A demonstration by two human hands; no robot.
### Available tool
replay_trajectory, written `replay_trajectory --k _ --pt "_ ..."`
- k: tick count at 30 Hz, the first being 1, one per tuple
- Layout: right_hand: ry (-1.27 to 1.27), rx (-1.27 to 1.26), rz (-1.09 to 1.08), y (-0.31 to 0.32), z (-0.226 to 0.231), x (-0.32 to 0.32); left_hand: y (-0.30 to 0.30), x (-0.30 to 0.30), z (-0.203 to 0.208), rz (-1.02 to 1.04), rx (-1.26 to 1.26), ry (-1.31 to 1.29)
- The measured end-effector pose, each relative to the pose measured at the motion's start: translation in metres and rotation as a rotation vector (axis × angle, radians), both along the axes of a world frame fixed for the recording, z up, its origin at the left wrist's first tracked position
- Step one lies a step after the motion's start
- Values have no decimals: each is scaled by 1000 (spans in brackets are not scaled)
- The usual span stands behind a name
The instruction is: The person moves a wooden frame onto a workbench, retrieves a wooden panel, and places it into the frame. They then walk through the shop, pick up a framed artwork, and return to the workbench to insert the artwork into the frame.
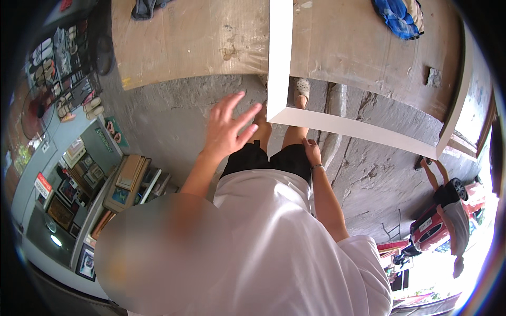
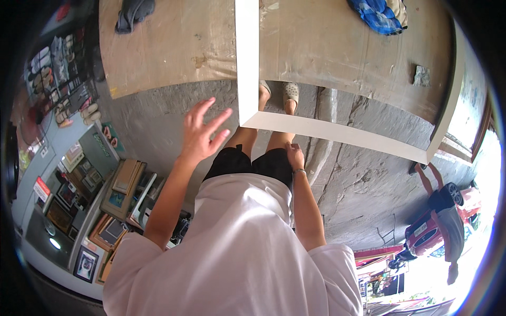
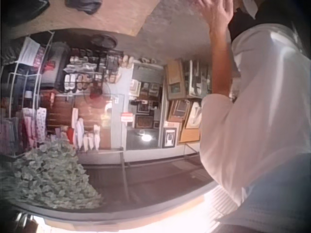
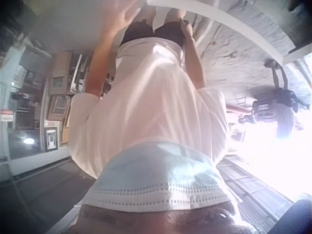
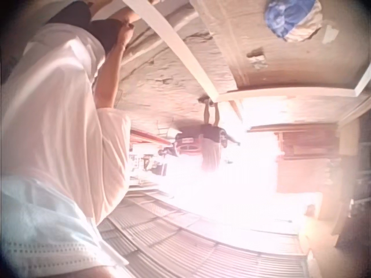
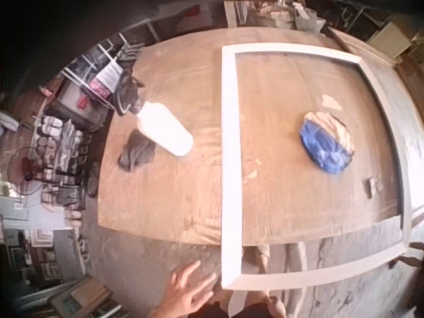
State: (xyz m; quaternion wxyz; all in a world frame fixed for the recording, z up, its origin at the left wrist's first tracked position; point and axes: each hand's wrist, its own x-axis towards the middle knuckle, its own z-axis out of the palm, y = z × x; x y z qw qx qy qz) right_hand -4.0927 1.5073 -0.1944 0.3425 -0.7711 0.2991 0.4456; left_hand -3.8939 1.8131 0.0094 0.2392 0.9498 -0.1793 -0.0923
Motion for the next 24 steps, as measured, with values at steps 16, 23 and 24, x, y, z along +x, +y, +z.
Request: replay_trajectory --k 16,23,24 --pt "94 -119 -257 49 9 12 -14 59 -23 -431 90 -51" --pt "73 -124 -308 51 -4 7 -14 103 -35 -272 100 -204" --pt "70 -113 -320 50 -8 4 -13 108 -37 -243 113 -204"
